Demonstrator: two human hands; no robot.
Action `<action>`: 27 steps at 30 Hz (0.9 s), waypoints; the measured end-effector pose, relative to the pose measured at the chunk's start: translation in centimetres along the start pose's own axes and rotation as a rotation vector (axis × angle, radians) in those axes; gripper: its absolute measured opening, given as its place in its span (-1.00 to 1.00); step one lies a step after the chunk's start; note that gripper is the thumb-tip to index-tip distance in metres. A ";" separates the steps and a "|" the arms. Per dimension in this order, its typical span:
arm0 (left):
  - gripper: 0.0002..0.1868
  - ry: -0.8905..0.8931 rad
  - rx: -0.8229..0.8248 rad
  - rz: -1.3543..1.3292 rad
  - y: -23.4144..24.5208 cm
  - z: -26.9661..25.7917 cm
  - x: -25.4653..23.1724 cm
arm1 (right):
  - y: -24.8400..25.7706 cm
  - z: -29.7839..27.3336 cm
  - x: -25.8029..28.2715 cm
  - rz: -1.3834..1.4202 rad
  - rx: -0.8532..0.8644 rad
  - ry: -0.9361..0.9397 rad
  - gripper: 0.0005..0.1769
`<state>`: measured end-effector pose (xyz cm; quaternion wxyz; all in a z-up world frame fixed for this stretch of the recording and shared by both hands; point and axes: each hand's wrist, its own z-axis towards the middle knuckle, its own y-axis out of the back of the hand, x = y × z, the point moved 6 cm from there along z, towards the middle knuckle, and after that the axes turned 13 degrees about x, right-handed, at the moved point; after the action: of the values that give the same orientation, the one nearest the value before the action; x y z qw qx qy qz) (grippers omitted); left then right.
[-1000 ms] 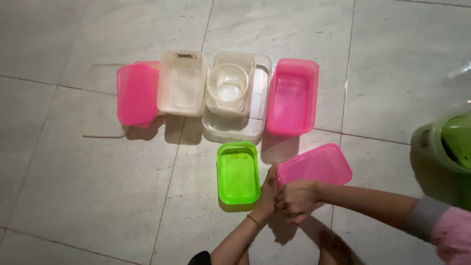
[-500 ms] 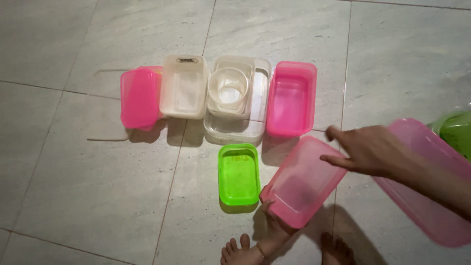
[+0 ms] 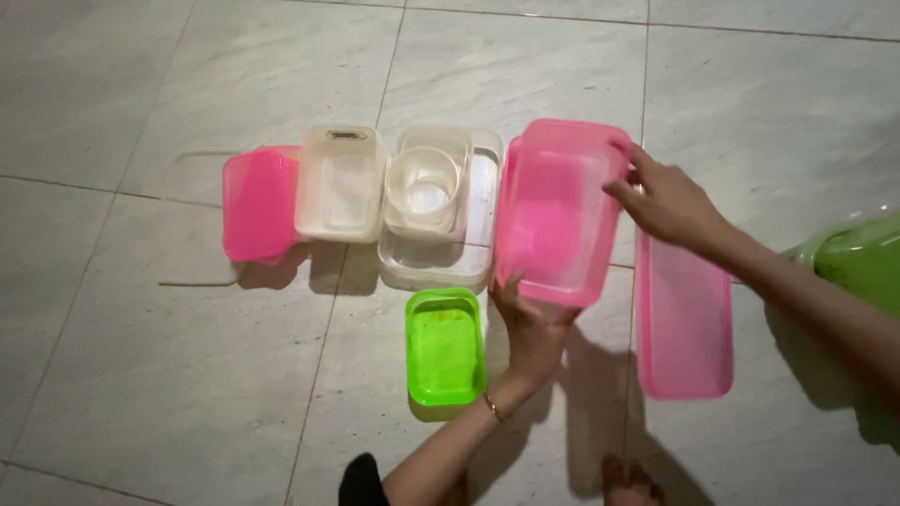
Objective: The person opens and separates stacked plastic containers of various colors and sizes, then arranges them in rows on the floor. The person handles clear, pink, green, and purple containers, separating lids from bases and placing them in an organized layout.
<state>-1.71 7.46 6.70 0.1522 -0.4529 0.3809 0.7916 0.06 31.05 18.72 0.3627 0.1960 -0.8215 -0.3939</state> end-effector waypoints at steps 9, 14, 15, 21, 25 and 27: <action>0.01 0.199 0.171 0.173 -0.6 4.2 2.5 | -1.8 8.9 -2.4 0.028 -0.021 -0.114 -0.40; 0.13 0.196 0.203 0.262 -0.2 4.5 2.7 | -3.4 11.0 -3.8 -0.053 0.030 -0.148 -0.38; 0.15 0.207 0.213 0.257 -0.2 4.4 2.8 | -3.6 11.4 -3.9 -0.076 0.029 -0.154 -0.36; 0.13 0.213 0.230 0.199 0.0 4.4 3.0 | -4.5 14.7 -5.2 -0.133 0.100 -0.182 -0.37; 0.15 0.234 0.265 0.215 -0.1 4.6 3.1 | -5.6 16.1 -6.3 -0.156 0.171 -0.267 -0.35; 0.19 0.243 0.314 0.221 -0.3 4.8 3.0 | -5.8 15.9 -6.1 -0.170 0.156 -0.272 -0.27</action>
<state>-6.07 10.87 5.49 0.0863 -0.4711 0.5622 0.6742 -7.59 39.24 4.71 0.1975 0.2373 -0.8715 -0.3811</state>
